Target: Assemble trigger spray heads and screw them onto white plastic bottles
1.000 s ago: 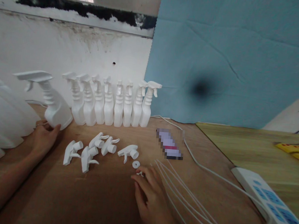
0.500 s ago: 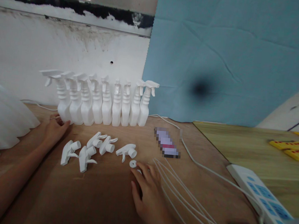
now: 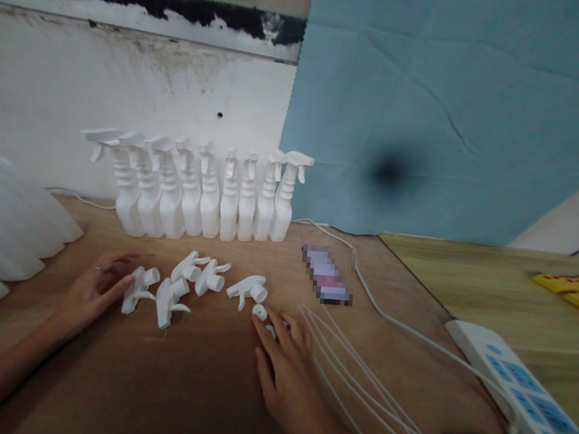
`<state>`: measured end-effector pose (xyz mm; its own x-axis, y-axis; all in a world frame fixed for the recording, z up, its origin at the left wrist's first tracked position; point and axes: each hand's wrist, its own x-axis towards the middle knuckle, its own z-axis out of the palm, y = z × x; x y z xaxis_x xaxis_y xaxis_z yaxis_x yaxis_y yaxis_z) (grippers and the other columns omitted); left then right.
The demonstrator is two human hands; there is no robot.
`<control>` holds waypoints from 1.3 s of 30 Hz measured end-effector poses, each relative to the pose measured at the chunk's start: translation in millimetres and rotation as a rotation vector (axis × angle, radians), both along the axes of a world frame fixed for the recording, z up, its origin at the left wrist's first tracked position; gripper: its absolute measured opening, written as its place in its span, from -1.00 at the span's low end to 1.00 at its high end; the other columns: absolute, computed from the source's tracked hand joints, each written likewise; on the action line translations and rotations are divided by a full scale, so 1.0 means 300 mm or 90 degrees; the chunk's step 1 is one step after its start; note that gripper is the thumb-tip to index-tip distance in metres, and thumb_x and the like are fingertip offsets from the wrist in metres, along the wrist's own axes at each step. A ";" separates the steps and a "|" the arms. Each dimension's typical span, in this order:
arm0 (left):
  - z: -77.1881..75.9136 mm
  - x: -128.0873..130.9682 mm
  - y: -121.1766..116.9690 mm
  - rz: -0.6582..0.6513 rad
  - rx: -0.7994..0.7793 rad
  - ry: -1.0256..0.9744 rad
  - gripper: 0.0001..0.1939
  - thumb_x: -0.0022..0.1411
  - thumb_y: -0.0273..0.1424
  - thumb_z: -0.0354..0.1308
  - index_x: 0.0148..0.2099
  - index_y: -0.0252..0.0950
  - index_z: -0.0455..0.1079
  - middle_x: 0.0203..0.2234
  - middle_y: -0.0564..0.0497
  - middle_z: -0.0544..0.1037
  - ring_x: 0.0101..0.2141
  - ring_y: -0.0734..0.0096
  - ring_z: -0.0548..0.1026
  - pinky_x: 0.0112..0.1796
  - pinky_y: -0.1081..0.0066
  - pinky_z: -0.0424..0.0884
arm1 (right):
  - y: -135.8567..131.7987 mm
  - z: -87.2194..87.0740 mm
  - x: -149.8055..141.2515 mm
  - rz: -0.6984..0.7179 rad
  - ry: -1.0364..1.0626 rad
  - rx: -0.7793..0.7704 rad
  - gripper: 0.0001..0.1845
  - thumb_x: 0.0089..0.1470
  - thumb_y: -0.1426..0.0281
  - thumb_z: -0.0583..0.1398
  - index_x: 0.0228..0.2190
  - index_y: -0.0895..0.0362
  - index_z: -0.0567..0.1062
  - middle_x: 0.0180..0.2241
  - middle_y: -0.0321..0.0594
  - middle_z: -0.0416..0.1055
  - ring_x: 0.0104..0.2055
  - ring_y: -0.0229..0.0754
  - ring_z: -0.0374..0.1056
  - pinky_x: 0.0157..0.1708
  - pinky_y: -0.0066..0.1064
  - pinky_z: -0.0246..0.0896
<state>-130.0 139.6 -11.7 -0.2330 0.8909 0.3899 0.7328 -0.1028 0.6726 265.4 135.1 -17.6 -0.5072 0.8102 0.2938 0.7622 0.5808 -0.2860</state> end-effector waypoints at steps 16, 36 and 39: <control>0.018 0.060 -0.127 -0.015 0.133 0.069 -0.81 0.27 -0.24 0.13 -0.13 -0.20 0.38 -0.05 -0.02 0.46 -0.06 0.27 0.47 0.00 0.29 0.37 | 0.019 -0.014 0.001 -0.004 0.169 0.050 -0.49 0.21 0.49 0.09 0.17 0.02 0.26 0.09 -0.08 0.35 0.12 0.00 0.27 0.10 -0.07 0.22; -0.003 0.393 -0.237 -0.431 -0.110 -0.031 -0.85 0.32 -0.48 0.03 -0.11 -0.15 0.34 -0.03 0.01 0.47 0.00 0.45 0.47 0.02 0.46 0.38 | -0.097 0.109 -0.113 0.148 0.426 -0.005 -0.79 0.14 0.59 0.19 -0.27 0.05 0.49 -0.33 -0.29 0.48 -0.28 -0.28 0.45 -0.22 -0.54 0.35; 0.001 0.401 -0.242 -0.465 -0.105 -0.029 -0.85 0.31 -0.49 0.04 -0.12 -0.16 0.35 -0.04 0.01 0.49 -0.01 0.47 0.48 0.00 0.52 0.39 | -0.115 0.112 -0.134 0.203 0.438 -0.041 -0.78 0.13 0.61 0.19 -0.25 0.06 0.49 -0.33 -0.27 0.47 -0.27 -0.28 0.44 -0.23 -0.54 0.36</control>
<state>-9.7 66.9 -11.3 0.4273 0.8712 0.2416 0.4878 -0.4472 0.7497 225.4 100.6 15.9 -0.4398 0.6814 0.5851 0.1978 0.7090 -0.6769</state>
